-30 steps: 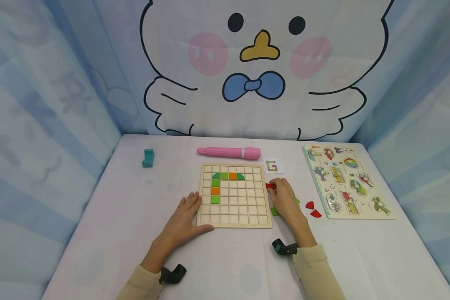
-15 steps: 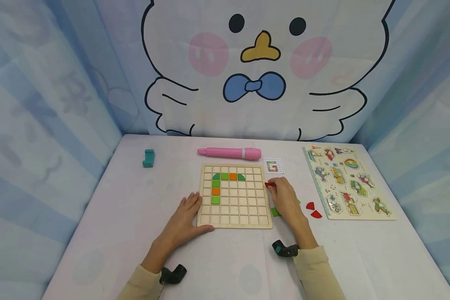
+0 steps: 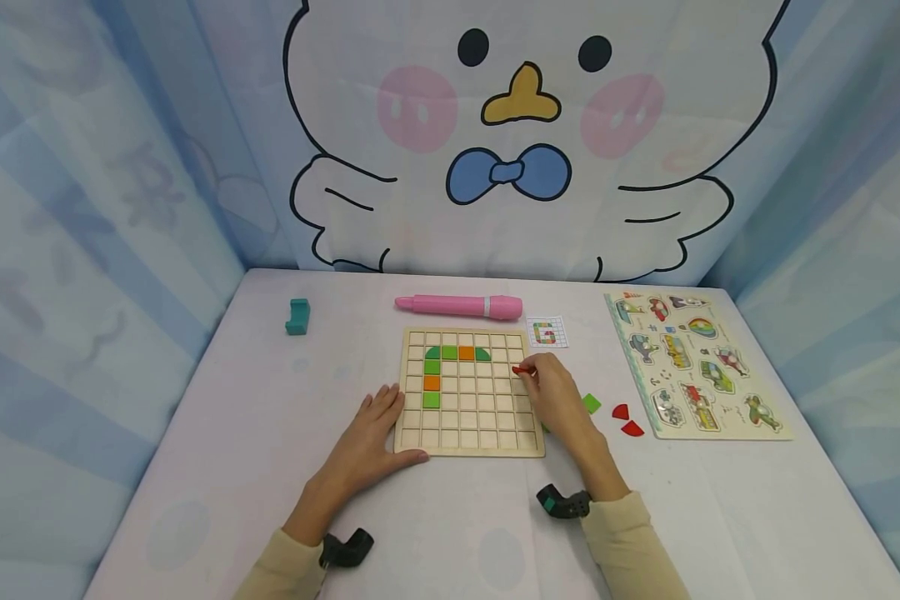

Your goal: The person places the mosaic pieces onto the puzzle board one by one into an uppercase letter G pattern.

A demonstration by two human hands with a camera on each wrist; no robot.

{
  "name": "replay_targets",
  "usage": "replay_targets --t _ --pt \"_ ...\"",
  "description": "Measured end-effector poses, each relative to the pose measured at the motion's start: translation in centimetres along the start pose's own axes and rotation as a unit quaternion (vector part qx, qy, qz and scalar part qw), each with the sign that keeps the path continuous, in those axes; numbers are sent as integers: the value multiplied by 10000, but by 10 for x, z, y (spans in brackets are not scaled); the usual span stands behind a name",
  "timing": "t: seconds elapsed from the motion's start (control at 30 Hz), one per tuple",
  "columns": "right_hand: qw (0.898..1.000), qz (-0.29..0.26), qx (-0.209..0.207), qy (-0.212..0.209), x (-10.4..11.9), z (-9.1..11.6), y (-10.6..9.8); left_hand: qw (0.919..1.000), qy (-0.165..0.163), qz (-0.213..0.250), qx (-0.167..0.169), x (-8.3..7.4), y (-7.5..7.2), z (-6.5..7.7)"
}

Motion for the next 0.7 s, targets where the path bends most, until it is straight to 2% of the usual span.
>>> replay_targets --t 0.33,0.53,0.7 --pt "9989 -108 -136 -432 16 -3 2 10000 -9 16 8 0 0 0" --pt "9958 -135 -383 -816 28 -3 7 10000 -8 12 -20 0 0 0" --pt "9965 -98 -256 -784 35 -1 13 10000 -49 -23 -24 -1 -1 0"
Point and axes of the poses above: each hand's wrist, its own z-axis away from the middle knuckle, its own y-axis out of the palm, x = y × z, the point moved 1 cm from there along -z, towards the middle knuckle, and after that the axes turned 6 degrees about x, right-handed, at the moved point
